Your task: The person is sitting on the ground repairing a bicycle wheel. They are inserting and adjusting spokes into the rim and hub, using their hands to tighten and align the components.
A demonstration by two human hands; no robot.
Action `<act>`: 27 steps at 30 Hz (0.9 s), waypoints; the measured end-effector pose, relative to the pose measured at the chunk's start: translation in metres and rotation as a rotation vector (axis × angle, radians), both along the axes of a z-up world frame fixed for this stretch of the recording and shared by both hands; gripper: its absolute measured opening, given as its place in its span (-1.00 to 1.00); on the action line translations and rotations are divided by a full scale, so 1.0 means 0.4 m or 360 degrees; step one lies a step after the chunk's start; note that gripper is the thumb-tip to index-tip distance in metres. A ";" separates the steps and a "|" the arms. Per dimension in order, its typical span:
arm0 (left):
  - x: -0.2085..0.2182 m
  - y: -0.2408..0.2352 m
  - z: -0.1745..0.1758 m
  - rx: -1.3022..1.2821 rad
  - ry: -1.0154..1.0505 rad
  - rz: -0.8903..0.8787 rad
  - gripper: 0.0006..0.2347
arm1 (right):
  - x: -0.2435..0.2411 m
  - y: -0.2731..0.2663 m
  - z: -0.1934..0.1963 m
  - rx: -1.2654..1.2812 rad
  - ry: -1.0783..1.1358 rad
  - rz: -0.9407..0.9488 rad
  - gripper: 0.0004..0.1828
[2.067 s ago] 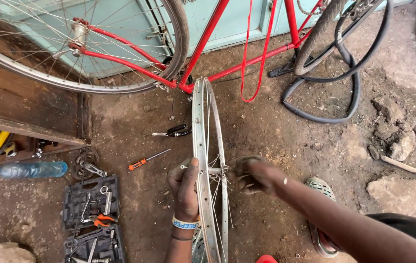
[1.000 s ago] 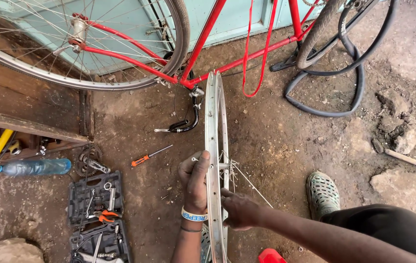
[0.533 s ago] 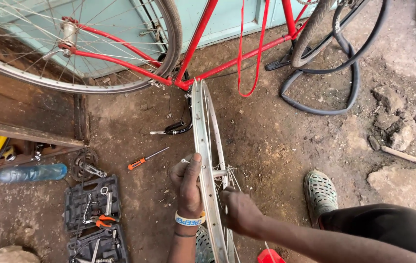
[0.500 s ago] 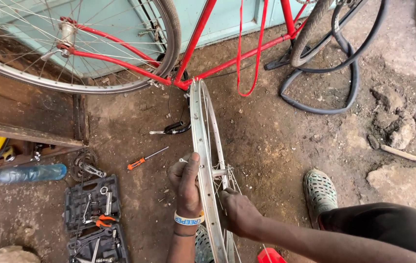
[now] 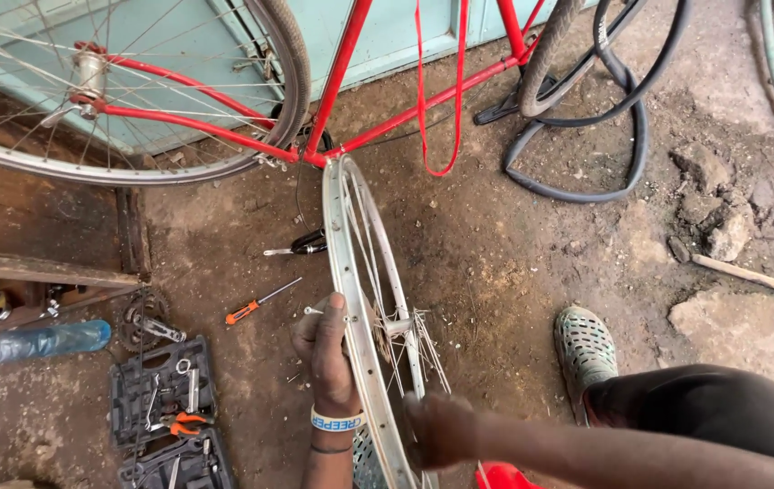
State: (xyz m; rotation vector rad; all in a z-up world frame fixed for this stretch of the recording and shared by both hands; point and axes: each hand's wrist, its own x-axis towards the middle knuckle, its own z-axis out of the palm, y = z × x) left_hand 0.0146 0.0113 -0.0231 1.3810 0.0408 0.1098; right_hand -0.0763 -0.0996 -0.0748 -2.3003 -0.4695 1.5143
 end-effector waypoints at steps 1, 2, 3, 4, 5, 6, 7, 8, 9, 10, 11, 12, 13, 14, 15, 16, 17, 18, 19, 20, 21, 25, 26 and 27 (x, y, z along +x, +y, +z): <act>0.003 -0.007 -0.009 -0.0072 0.0034 0.0081 -0.55 | -0.026 0.004 -0.033 0.0054 -0.0019 -0.0131 -0.22; -0.003 -0.006 -0.016 -0.0132 0.0078 0.0169 -0.55 | -0.061 0.018 -0.065 0.0117 -0.0026 -0.0255 -0.17; -0.006 -0.004 -0.012 -0.0126 0.0087 0.0168 -0.55 | -0.077 0.015 -0.125 0.0122 -0.0016 -0.0258 -0.17; -0.003 -0.004 -0.007 -0.0201 0.0067 0.0132 -0.58 | -0.084 0.012 -0.187 0.0045 -0.0462 0.0389 -0.54; 0.001 -0.002 -0.001 -0.0275 0.0047 0.0097 -0.60 | -0.091 0.009 -0.247 -0.0034 -0.0894 0.1039 -0.46; 0.004 0.005 -0.008 -0.0274 0.0045 0.0099 -0.60 | -0.082 0.014 -0.225 -0.0033 -0.0896 0.1041 -0.46; 0.008 0.013 -0.014 -0.0349 0.0105 0.0141 -0.61 | -0.072 0.020 -0.203 0.0094 -0.0407 0.0305 -0.59; 0.012 0.021 -0.021 -0.0423 0.0169 0.0184 -0.63 | -0.063 0.025 -0.180 0.0216 0.0102 -0.0425 -0.66; 0.013 0.019 -0.012 -0.0422 0.0170 0.0187 -0.63 | -0.055 0.016 -0.162 0.0217 0.0103 -0.0423 -0.66; 0.010 0.017 -0.004 -0.0409 0.0137 0.0156 -0.61 | -0.053 0.007 -0.143 0.0329 0.0280 -0.0787 -0.87; 0.006 0.015 0.004 -0.0396 0.0104 0.0126 -0.59 | -0.051 -0.002 -0.125 0.0438 0.0457 -0.1153 -0.90; 0.007 0.042 -0.060 -0.0391 0.0121 0.0124 -0.59 | -0.037 -0.005 -0.127 0.0437 0.0474 -0.1159 -0.90; 0.007 0.069 -0.125 0.0423 -0.0528 0.0203 -0.78 | -0.023 -0.007 -0.132 0.0300 0.0409 -0.0907 -0.81; -0.009 0.098 -0.191 0.1246 -0.1153 0.0263 -0.37 | -0.025 -0.008 -0.135 0.0165 0.0363 -0.0652 -0.62; -0.018 0.067 -0.118 0.1252 -0.1121 0.0246 -0.37 | -0.034 -0.004 -0.122 0.0164 0.0399 -0.0654 -0.62; -0.014 0.027 -0.048 0.0638 -0.0511 0.0241 -0.72 | -0.032 -0.008 -0.112 0.0186 0.0435 -0.0780 -0.66; -0.008 -0.011 0.022 0.0026 0.0101 0.0231 -0.53 | -0.030 -0.012 -0.101 0.0207 0.0469 -0.0906 -0.71; -0.008 -0.011 0.017 0.0030 0.0117 0.0233 -0.53 | -0.038 -0.015 -0.094 0.0205 0.0486 -0.0905 -0.71; -0.009 -0.011 0.013 0.0179 0.0027 0.0218 -0.53 | -0.046 -0.016 -0.086 0.0248 0.0436 -0.0848 -0.54; -0.001 -0.011 0.010 0.0325 -0.0078 0.0205 -0.53 | -0.043 -0.019 -0.079 0.0294 0.0369 -0.0787 -0.37; 0.002 -0.013 0.022 0.0326 -0.0077 0.0209 -0.53 | -0.055 -0.021 -0.098 0.0294 0.0370 -0.0783 -0.37; -0.002 -0.007 0.044 0.0077 -0.0038 0.0172 -0.61 | -0.093 -0.032 -0.115 0.0188 -0.0106 -0.0002 -0.27; 0.002 -0.004 0.045 -0.0183 0.0102 0.0198 -0.63 | -0.091 -0.037 -0.105 0.0194 -0.0096 0.0054 -0.04; 0.008 0.002 0.039 -0.0183 0.0101 0.0204 -0.63 | -0.118 -0.040 -0.152 0.0195 -0.0097 0.0060 -0.04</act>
